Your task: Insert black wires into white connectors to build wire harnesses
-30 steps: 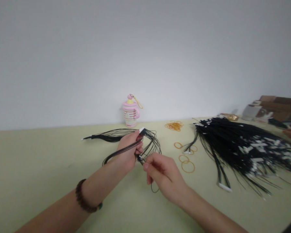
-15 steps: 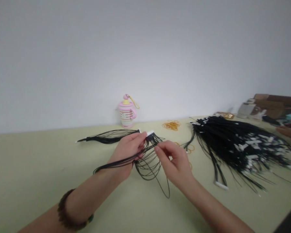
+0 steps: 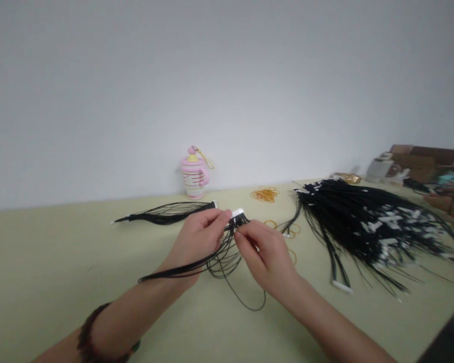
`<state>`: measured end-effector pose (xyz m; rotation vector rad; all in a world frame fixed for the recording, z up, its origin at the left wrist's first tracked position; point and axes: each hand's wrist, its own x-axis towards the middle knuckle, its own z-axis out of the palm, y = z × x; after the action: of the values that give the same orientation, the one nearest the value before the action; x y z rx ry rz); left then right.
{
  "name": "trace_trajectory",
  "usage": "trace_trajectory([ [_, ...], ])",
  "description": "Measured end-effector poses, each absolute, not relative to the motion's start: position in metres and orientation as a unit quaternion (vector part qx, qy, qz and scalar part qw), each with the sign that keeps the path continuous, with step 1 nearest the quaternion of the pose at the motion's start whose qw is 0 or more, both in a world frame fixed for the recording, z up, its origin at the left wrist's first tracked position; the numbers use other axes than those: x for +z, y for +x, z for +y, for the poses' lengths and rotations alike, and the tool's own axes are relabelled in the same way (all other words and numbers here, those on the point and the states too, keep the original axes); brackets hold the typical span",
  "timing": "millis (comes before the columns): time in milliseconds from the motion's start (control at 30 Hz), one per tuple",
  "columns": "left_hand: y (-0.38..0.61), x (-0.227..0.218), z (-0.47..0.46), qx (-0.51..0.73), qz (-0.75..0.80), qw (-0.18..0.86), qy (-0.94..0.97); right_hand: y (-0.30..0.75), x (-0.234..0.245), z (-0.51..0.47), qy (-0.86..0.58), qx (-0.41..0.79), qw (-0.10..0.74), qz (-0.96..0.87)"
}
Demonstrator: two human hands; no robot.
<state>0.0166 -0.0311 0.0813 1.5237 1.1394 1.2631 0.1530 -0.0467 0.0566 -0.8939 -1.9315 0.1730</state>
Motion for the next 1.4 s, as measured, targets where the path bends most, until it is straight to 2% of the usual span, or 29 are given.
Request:
trace_trajectory([
  [400, 0.0168, 0.084, -0.0318, 0.502, 0.456, 0.393, 0.621, 0.1529, 0.0592, -0.0476, -0.368, 0.061, 0.463, -0.804],
  [1033, 0.0184, 0.0821, -0.0339, 0.501, 0.455, 0.437, 0.592, 0.1523, 0.0572, -0.0481, -0.387, 0.035, 0.47, -0.792],
  [1267, 0.0168, 0.0816, -0.0301, 0.514, 0.444, 0.523, 0.514, 0.1518, 0.0584, -0.0469, -0.375, 0.015, 0.535, -0.757],
  [1400, 0.0162, 0.083, -0.0289, 0.527, 0.434, 0.534, 0.499, 0.1535, 0.0569, -0.0436, -0.382, 0.081, 0.562, -0.729],
])
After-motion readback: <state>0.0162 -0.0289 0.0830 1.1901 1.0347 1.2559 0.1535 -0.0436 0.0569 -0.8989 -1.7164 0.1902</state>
